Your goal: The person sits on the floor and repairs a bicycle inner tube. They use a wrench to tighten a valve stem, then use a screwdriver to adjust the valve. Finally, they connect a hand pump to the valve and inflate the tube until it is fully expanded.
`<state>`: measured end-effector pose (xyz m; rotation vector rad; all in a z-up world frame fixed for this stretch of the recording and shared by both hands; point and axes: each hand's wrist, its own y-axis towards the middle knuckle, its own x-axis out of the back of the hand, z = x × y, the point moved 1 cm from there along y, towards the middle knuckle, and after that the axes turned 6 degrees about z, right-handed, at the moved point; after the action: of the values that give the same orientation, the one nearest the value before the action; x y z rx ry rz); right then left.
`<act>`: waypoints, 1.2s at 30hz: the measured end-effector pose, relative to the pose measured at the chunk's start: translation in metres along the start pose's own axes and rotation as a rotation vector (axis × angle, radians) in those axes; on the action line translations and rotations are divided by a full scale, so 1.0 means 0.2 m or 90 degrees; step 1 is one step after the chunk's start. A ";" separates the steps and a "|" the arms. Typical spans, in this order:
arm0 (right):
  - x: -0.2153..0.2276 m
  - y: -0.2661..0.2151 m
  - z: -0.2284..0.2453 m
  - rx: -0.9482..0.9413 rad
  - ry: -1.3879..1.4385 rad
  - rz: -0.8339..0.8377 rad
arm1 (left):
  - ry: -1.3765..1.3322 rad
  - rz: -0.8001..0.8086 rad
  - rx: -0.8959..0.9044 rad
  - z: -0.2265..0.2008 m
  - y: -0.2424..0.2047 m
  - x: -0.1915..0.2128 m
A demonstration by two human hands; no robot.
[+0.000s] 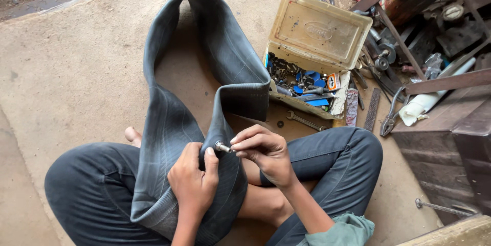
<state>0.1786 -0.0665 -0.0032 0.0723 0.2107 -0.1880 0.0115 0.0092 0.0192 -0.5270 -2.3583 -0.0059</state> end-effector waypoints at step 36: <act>0.01 -0.07 0.35 0.078 -0.062 0.036 | -0.040 0.025 -0.010 -0.01 0.02 0.00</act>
<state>0.1916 -0.0874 0.0633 0.1906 0.0999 -0.1472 0.0142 0.0133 0.0205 -0.5886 -2.4107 0.0096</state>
